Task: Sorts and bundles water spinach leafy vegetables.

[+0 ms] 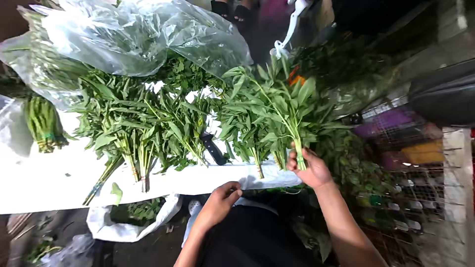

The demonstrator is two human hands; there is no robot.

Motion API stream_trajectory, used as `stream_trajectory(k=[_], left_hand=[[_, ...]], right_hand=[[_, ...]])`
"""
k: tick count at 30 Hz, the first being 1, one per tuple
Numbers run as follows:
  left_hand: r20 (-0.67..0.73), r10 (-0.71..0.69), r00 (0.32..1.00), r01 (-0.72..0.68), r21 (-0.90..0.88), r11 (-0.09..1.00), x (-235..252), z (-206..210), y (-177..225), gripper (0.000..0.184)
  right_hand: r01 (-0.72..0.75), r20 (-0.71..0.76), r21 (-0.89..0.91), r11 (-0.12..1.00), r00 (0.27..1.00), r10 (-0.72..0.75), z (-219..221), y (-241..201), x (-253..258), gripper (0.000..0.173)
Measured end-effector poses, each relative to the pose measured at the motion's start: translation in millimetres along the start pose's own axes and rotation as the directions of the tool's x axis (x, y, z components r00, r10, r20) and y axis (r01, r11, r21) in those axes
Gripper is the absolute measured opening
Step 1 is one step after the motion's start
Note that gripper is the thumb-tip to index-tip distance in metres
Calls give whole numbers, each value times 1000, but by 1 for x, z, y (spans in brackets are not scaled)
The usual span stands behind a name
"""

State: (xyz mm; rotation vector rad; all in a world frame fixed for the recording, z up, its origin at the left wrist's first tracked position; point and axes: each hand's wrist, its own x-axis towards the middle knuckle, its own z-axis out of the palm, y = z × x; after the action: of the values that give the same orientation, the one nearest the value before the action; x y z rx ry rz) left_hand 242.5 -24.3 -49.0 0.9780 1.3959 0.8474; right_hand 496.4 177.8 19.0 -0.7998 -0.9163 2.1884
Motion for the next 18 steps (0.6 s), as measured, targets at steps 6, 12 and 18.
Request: stream_trajectory(k=[6, 12, 18], left_hand=[[-55, -66, 996, 57, -156, 986, 19, 10, 20, 35], [-136, 35, 990, -68, -247, 967, 28, 9, 41, 37], [-233, 128, 964, -229, -480, 847, 5, -29, 79, 38]], right_hand=[[-360, -154, -57, 931, 925, 348, 33, 75, 8, 34], [-194, -23, -125, 973, 981, 192, 71, 102, 1, 34], [-92, 284, -99, 991, 952, 117, 128, 97, 17, 34]])
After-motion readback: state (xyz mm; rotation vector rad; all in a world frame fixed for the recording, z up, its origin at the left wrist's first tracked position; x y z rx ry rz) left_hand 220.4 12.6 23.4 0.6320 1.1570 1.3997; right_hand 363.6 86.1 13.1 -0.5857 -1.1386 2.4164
